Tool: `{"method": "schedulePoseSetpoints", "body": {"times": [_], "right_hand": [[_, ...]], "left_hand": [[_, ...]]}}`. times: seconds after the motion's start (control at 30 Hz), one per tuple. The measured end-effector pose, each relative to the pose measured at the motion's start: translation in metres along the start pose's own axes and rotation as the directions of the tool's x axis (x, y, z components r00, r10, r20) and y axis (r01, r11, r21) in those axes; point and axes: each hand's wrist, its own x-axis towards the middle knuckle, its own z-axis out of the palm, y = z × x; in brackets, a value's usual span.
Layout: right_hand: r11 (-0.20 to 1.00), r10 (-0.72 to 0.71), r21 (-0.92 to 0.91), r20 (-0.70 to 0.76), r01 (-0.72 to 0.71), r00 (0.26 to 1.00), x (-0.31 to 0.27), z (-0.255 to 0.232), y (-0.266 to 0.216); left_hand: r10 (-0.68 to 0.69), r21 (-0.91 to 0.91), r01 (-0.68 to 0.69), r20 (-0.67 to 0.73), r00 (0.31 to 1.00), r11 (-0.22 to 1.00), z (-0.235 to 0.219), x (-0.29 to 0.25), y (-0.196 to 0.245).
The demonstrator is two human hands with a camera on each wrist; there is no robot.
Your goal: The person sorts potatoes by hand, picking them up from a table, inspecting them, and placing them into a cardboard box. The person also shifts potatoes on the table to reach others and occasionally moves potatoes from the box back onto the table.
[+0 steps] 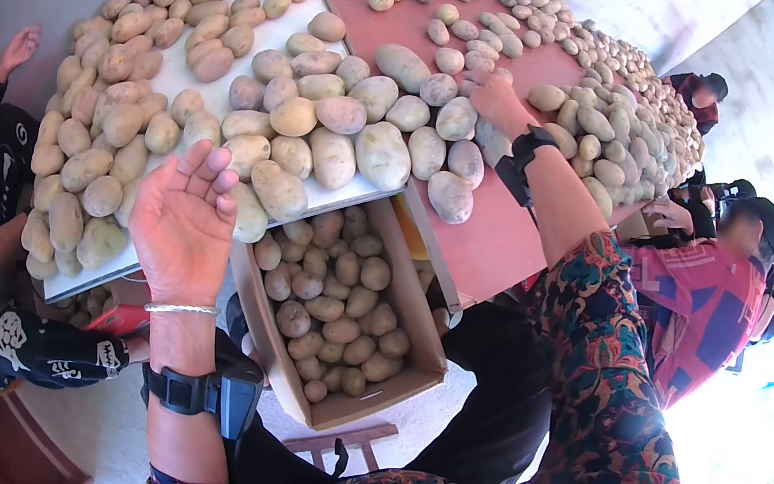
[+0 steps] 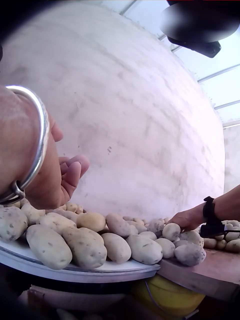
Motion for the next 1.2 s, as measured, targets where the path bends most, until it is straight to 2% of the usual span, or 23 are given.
{"method": "schedulePoseSetpoints", "body": {"times": [0.03, 0.07, 0.1, 0.13, 0.17, 0.2, 0.27, 0.33, 0.4, 0.47, 0.53, 0.6, 0.63, 0.67, 0.73, 0.8, 0.9, 1.0, 1.03, 1.07, 1.1, 1.17, 1.2], "right_hand": [[0.959, -0.208, -0.178, 0.095, 0.222, 0.973, 0.006, 0.01, 0.019], [0.838, -0.383, -0.323, 0.224, 0.439, 0.896, 0.007, 0.012, 0.028], [0.838, -0.386, -0.319, 0.229, 0.443, 0.894, 0.005, 0.017, 0.035], [0.952, -0.268, -0.129, 0.089, 0.278, 0.959, 0.001, 0.019, 0.036], [0.989, -0.112, 0.092, -0.017, 0.113, 0.994, -0.004, 0.023, 0.037], [0.988, -0.119, 0.102, -0.006, 0.119, 0.993, -0.005, 0.021, 0.042], [0.982, -0.143, -0.132, -0.049, 0.136, 0.988, -0.003, 0.017, 0.044], [0.996, 0.078, -0.018, -0.285, -0.086, 0.955, -0.013, -0.001, 0.02], [0.886, 0.334, 0.432, -0.338, -0.171, 0.88, -0.036, -0.041, -0.027], [0.777, 0.29, 0.628, -0.418, 0.044, 0.861, -0.066, -0.067, -0.074], [0.664, 0.191, 0.726, -0.394, 0.178, 0.899, -0.098, -0.089, -0.123], [0.527, 0.083, 0.844, -0.168, 0.1, 0.982, -0.129, -0.098, -0.16], [0.531, -0.024, 0.847, -0.018, 0.028, 1.0, -0.141, -0.096, -0.174], [0.541, -0.13, 0.84, 0.132, -0.041, 0.983, -0.149, -0.094, -0.186], [0.694, -0.354, 0.718, 0.27, 0.058, 0.895, -0.159, -0.07, -0.203], [0.855, -0.403, 0.512, 0.557, 0.082, 0.726, -0.164, -0.036, -0.218], [0.897, -0.391, 0.424, 0.623, 0.127, 0.678, -0.17, 0.04, -0.234], [0.922, -0.328, 0.377, 0.653, 0.082, 0.682, -0.146, 0.102, -0.251], [0.919, -0.315, 0.388, 0.608, 0.074, 0.729, -0.137, 0.121, -0.256], [0.915, -0.299, 0.399, 0.561, 0.064, 0.772, -0.128, 0.125, -0.263], [0.913, -0.302, 0.403, 0.56, 0.065, 0.771, -0.118, 0.128, -0.268], [0.921, -0.263, 0.389, 0.672, -0.028, 0.693, -0.096, 0.116, -0.279], [0.92, -0.265, 0.391, 0.671, -0.027, 0.692, -0.089, 0.128, -0.282]], "left_hand": [[0.002, 0.009, -0.002, -0.006, 1.0, 1.0, 0.0, 0.0, 0.001], [0.003, 0.017, -0.003, -0.012, 1.0, 1.0, 0.0, 0.0, 0.001], [0.002, 0.016, -0.001, -0.019, 1.0, 1.0, 0.0, 0.001, 0.001], [-0.001, 0.01, 0.001, 0.0, 1.0, 1.0, -0.001, 0.001, 0.001], [-0.003, 0.004, 0.003, 0.015, 1.0, 1.0, -0.002, 0.002, 0.001], [-0.003, 0.006, 0.003, -0.001, 1.0, 1.0, -0.002, 0.003, 0.001], [0.026, -0.004, -0.026, 0.024, 0.999, 1.0, -0.003, 0.001, 0.002], [0.029, -0.004, -0.029, -0.036, 0.999, 1.0, -0.007, 0.002, 0.008], [0.059, -0.022, -0.06, -0.032, 0.998, 0.998, -0.01, 0.004, 0.012], [0.083, -0.021, -0.084, -0.069, 0.994, 0.996, -0.012, 0.002, 0.016], [0.116, -0.035, -0.118, -0.057, 0.992, 0.992, -0.013, 0.002, 0.018], [0.113, -0.035, -0.115, -0.063, 0.992, 0.993, -0.013, 0.001, 0.018], [0.117, -0.053, -0.119, -0.041, 0.992, 0.991, -0.014, 0.001, 0.019], [0.123, -0.071, -0.124, -0.02, 0.992, 0.99, -0.015, 0.001, 0.02], [0.118, -0.091, -0.119, -0.011, 0.993, 0.989, -0.017, 0.001, 0.021], [0.116, -0.112, -0.116, -0.002, 0.993, 0.987, -0.019, 0.002, 0.024], [0.11, -0.152, -0.104, 0.033, 0.993, 0.983, -0.022, 0.0, 0.026], [0.105, -0.159, -0.099, 0.03, 0.994, 0.982, -0.02, 0.0, 0.028], [0.104, -0.164, -0.1, 0.019, 0.994, 0.981, -0.018, -0.001, 0.028], [0.103, -0.169, -0.1, 0.007, 0.995, 0.981, -0.017, -0.002, 0.027], [0.104, -0.165, -0.102, 0.004, 0.995, 0.981, -0.017, -0.003, 0.027], [0.106, -0.175, -0.102, 0.013, 0.994, 0.979, -0.017, -0.002, 0.027], [0.107, -0.173, -0.103, 0.012, 0.994, 0.979, -0.017, -0.002, 0.027]]}}
